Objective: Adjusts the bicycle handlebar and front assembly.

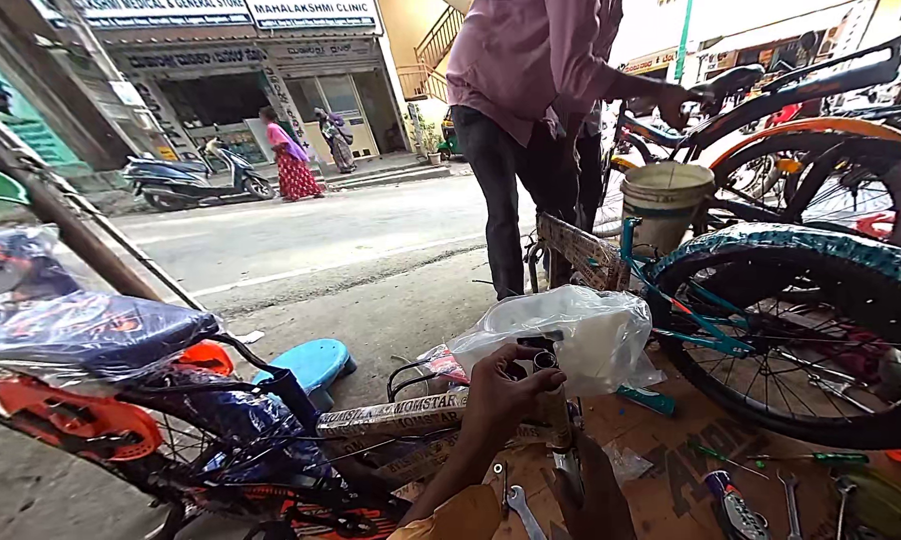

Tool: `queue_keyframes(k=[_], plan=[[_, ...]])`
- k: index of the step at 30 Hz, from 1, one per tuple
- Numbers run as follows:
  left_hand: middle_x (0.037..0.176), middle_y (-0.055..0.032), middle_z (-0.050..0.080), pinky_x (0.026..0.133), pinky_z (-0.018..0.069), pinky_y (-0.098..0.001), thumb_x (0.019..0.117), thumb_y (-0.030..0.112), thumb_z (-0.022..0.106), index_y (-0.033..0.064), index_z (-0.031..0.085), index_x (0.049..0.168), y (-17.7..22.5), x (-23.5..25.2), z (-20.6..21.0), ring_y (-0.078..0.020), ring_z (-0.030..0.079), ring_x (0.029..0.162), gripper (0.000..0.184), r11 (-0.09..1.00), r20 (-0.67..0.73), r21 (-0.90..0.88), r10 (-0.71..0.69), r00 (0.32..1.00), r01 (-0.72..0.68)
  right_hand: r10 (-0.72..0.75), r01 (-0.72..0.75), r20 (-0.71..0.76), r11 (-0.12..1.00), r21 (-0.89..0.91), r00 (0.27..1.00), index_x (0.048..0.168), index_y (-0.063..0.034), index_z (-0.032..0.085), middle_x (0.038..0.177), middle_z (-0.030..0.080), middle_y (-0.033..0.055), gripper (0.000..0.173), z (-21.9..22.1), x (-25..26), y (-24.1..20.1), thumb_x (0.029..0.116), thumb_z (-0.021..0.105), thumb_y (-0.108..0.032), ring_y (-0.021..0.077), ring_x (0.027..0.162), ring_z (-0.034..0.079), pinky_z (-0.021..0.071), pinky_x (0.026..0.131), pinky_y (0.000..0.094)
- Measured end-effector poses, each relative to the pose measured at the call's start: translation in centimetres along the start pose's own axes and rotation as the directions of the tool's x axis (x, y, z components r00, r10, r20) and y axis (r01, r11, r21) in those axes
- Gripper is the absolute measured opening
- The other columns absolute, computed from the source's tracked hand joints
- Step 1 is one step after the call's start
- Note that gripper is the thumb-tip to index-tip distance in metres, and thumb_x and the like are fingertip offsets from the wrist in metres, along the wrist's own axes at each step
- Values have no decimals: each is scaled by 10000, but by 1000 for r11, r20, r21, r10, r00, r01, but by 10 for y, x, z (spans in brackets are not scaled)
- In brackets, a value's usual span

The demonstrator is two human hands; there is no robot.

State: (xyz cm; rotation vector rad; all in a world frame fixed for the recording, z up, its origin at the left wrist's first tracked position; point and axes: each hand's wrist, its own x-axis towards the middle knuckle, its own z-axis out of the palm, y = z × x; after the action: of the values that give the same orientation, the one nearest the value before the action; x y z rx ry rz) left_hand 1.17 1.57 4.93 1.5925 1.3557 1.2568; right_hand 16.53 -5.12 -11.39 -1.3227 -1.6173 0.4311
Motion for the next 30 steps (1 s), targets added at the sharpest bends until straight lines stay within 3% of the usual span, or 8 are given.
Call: queue_keyframes(k=[7,11,14,17,20,23,27,30], plan=[[742,-7,690,571,514,-292,854,375,835,183,772,1135,3,-1,-4,-125,586,570,346,999,60,44,-13,998,10,-12,12,-11,1000,-12,1000,1470,-16,508,1364,609,198,645,1,-1,0,895,706,-233,323,1193,650,575,957,483],[1134,68,707,724,570,-301,971,373,693,246,740,1232,2,0,-7,-96,656,804,294,988,167,122,73,983,-94,-2,2,-4,1000,-23,1000,1476,-15,503,1357,608,209,657,1,-1,0,890,709,-229,329,1173,659,580,943,487],[1267,62,669,781,573,-312,1008,347,633,246,708,1300,2,0,-9,-100,663,884,317,987,218,96,105,970,-129,4,-4,0,1000,-13,1000,1480,-19,499,1359,607,206,657,1,-1,0,895,709,-234,327,1159,665,587,928,494],[1261,87,661,720,565,-321,912,394,755,299,679,1328,2,1,-7,-111,648,822,434,992,161,67,96,982,-108,6,-6,6,1000,-17,1000,1483,-28,497,1369,602,200,655,0,-1,0,897,707,-230,326,1160,665,592,914,508],[1064,63,687,608,551,-299,798,346,878,231,697,1198,2,-2,3,-119,628,715,454,986,-38,103,138,990,-134,-1,1,-14,1000,-19,1000,1472,-34,513,1358,612,189,651,2,-1,2,889,718,-238,314,1151,670,593,918,494],[1037,64,714,601,539,-282,854,261,831,207,692,1179,2,-4,3,-111,627,696,358,972,-30,86,222,975,-219,-7,6,-15,1000,-13,1000,1466,-33,519,1357,616,184,638,1,0,2,889,713,-224,307,1160,666,587,936,479],[1230,66,695,714,598,-314,970,175,693,246,649,1344,3,-1,-7,-133,679,793,384,974,162,8,222,961,-226,-6,6,-5,1000,-9,1000,1465,-22,515,1366,608,189,634,0,0,0,894,705,-220,308,1192,650,575,964,468],[1237,62,697,705,592,-309,961,204,710,244,615,1398,3,-1,-9,-138,680,800,449,979,163,0,202,966,-204,0,1,4,1000,-14,1000,1471,-23,508,1372,604,190,644,-1,0,0,891,703,-220,311,1193,648,572,969,472]])
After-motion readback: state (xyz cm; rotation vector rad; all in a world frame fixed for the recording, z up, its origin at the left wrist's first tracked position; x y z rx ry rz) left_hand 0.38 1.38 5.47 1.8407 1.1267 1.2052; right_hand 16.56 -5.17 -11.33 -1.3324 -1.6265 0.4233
